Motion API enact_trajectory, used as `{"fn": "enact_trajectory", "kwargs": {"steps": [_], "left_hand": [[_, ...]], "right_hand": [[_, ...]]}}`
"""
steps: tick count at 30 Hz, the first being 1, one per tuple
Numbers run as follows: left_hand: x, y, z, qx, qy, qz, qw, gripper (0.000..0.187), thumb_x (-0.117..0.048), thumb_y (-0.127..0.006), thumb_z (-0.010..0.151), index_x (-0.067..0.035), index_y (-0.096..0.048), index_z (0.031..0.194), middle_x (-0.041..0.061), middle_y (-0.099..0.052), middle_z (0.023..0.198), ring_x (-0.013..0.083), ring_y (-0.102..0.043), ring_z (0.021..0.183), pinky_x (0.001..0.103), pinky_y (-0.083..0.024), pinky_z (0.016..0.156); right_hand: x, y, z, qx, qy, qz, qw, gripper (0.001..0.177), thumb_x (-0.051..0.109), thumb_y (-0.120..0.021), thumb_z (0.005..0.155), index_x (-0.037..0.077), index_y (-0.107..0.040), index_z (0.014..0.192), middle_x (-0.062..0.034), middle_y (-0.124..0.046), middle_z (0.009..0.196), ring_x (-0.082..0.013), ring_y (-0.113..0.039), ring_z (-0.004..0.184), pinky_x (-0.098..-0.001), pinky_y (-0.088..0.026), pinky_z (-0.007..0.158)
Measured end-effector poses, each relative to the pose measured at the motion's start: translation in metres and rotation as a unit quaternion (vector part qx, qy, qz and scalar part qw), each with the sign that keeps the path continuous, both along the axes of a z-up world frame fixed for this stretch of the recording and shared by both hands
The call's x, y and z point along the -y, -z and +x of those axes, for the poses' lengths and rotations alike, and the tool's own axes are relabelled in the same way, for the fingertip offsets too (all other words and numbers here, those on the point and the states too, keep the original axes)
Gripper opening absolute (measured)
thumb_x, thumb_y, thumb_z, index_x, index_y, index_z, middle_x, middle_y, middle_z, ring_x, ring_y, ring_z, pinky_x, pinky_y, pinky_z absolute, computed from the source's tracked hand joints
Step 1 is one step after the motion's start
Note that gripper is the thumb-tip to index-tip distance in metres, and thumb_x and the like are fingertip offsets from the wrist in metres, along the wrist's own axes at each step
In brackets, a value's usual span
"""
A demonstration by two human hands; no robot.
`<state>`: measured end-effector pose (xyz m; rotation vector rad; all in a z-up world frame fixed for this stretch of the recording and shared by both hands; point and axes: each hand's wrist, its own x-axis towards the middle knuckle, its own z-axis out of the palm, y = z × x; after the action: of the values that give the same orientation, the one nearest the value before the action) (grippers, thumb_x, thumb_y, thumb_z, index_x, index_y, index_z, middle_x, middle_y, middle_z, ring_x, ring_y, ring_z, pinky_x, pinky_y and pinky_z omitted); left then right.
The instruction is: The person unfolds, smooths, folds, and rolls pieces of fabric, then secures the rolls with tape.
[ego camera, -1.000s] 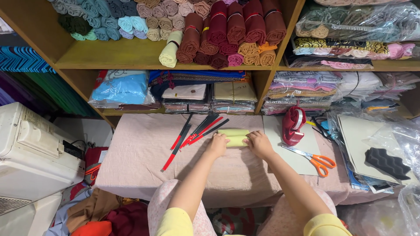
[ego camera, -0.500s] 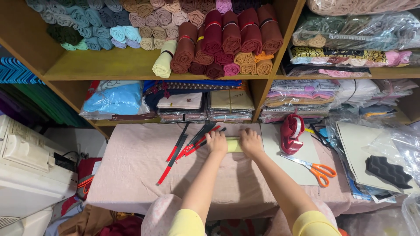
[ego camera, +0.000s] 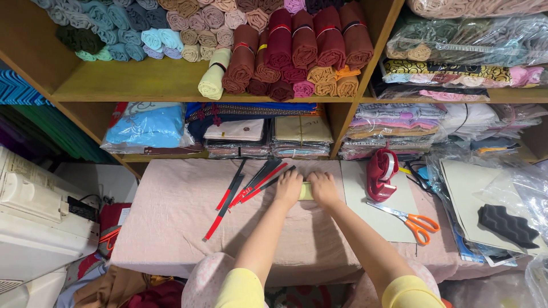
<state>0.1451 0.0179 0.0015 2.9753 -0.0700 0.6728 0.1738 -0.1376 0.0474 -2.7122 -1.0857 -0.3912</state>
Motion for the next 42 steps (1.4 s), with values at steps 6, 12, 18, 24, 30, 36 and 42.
{"fn": "enact_trajectory", "kwargs": {"steps": [6,12,18,24,30,36,42], "left_hand": [[-0.014,0.003,-0.028,0.053,0.147,0.042,0.987,0.027,-0.033,-0.057,0.093,-0.009,-0.058,0.104,0.006,-0.052,0.097,0.0241,-0.056,0.096,0.038,-0.048,0.089],[-0.011,-0.018,-0.049,-0.001,0.132,0.118,0.984,0.057,-0.041,-0.072,0.086,0.000,-0.060,0.124,0.012,-0.057,0.111,0.0285,-0.053,0.109,0.042,-0.044,0.104],[0.006,-0.021,-0.051,-0.065,0.084,0.056,0.993,0.045,-0.027,-0.065,0.094,0.003,-0.059,0.128,0.011,-0.055,0.116,0.0286,-0.050,0.116,0.044,-0.036,0.115],[0.006,-0.026,-0.062,-0.047,0.073,0.015,0.996,0.044,-0.013,-0.061,0.093,0.003,-0.056,0.135,0.013,-0.055,0.121,0.0302,-0.049,0.124,0.044,-0.033,0.119],[-0.056,-0.033,-0.078,-0.146,-0.056,-0.104,0.982,0.045,-0.013,-0.060,0.092,-0.005,-0.058,0.136,0.013,-0.055,0.134,0.0365,-0.049,0.131,0.055,-0.045,0.108],[-0.157,-0.027,-0.117,-0.252,-0.283,-0.104,0.920,0.047,-0.036,-0.062,0.088,-0.010,-0.061,0.128,0.013,-0.058,0.131,0.0344,-0.050,0.127,0.053,-0.039,0.104],[-0.185,-0.011,-0.127,-0.255,-0.291,-0.216,0.896,0.066,-0.034,-0.084,0.075,-0.005,-0.057,0.127,0.018,-0.063,0.124,0.0390,-0.057,0.123,0.054,-0.045,0.100]], "right_hand": [[0.010,0.015,-0.001,-0.038,-0.011,0.061,0.997,0.019,0.018,-0.034,0.101,0.020,-0.052,0.107,-0.0083,-0.060,0.094,-0.0335,-0.071,0.086,-0.0432,-0.054,0.078],[0.008,0.005,-0.012,-0.030,-0.015,0.047,0.998,0.017,0.023,-0.044,0.098,0.024,-0.057,0.109,-0.0049,-0.062,0.102,-0.0300,-0.071,0.093,-0.0407,-0.055,0.084],[0.033,-0.014,-0.043,0.061,-0.047,-0.094,0.993,0.059,0.043,-0.047,0.096,0.017,-0.041,0.149,-0.0084,-0.055,0.137,-0.0260,-0.049,0.134,-0.0484,-0.028,0.119],[0.019,-0.017,-0.055,0.043,-0.004,-0.161,0.986,0.059,0.038,-0.051,0.100,0.014,-0.036,0.151,-0.0085,-0.053,0.138,-0.0247,-0.045,0.137,-0.0511,-0.019,0.124],[0.005,0.009,-0.035,0.013,0.003,-0.143,0.990,0.044,0.032,-0.052,0.094,0.008,-0.047,0.131,-0.0128,-0.057,0.130,-0.0287,-0.051,0.134,-0.0494,-0.026,0.125],[-0.006,0.027,-0.010,0.049,0.015,-0.144,0.988,0.040,0.044,-0.051,0.084,0.013,-0.050,0.109,-0.0085,-0.063,0.110,-0.0297,-0.065,0.114,-0.0457,-0.042,0.112],[-0.001,-0.001,-0.024,0.053,0.001,-0.159,0.986,0.057,0.056,-0.044,0.088,0.012,-0.049,0.124,-0.0099,-0.062,0.111,-0.0314,-0.066,0.110,-0.0434,-0.048,0.102]]}}
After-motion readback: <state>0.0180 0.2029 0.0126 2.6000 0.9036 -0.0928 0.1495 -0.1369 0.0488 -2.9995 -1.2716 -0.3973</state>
